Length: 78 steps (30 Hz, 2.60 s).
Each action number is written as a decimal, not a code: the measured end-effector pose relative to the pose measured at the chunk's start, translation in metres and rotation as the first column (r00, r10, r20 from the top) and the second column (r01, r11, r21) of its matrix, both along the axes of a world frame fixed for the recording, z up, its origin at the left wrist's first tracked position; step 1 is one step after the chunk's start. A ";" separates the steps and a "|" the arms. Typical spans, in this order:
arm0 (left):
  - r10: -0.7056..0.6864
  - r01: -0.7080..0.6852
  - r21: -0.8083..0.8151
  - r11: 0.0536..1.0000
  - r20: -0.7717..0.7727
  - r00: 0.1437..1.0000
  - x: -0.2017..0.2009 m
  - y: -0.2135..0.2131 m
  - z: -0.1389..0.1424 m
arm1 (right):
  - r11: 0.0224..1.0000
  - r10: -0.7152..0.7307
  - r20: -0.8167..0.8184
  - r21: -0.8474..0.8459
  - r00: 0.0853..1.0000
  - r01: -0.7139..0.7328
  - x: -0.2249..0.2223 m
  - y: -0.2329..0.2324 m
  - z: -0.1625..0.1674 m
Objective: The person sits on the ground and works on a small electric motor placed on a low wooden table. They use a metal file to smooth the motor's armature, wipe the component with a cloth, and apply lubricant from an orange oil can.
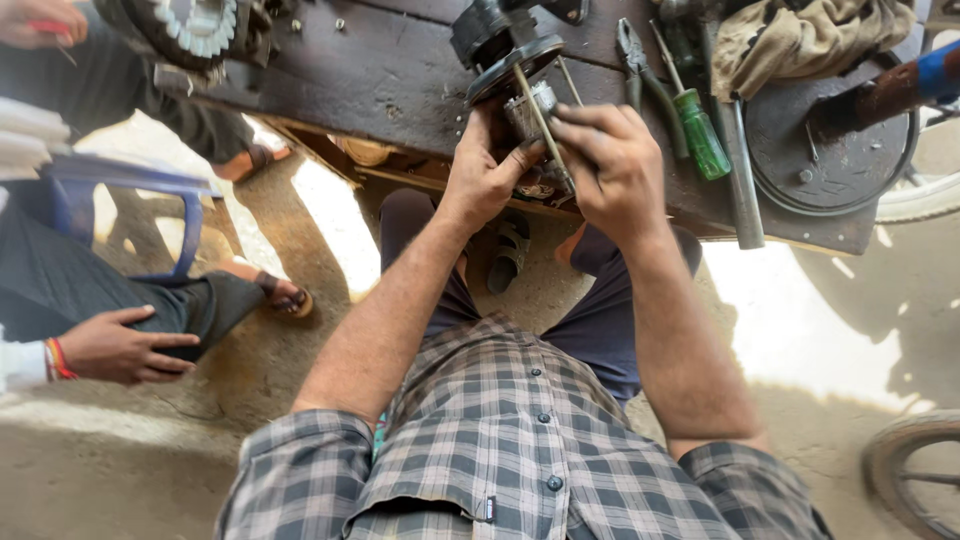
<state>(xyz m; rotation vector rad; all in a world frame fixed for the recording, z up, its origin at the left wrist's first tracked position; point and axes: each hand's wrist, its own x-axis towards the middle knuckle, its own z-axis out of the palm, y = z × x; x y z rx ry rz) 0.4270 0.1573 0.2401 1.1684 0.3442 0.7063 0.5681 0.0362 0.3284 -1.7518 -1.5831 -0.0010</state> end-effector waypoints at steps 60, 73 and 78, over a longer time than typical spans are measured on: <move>0.267 -0.272 0.188 0.944 0.053 0.962 0.007 -0.014 0.001 | 0.998 0.058 -0.181 0.028 0.982 -0.054 0.001 0.009 0.005; 0.277 -0.285 0.209 0.935 0.068 0.958 0.006 -0.016 -0.004 | 0.996 0.077 -0.094 0.056 0.993 -0.072 0.007 0.009 -0.007; 0.167 -0.168 -0.043 0.985 -0.010 0.986 0.011 -0.015 -0.005 | 0.994 0.092 -0.075 0.074 0.993 -0.087 0.012 0.011 -0.007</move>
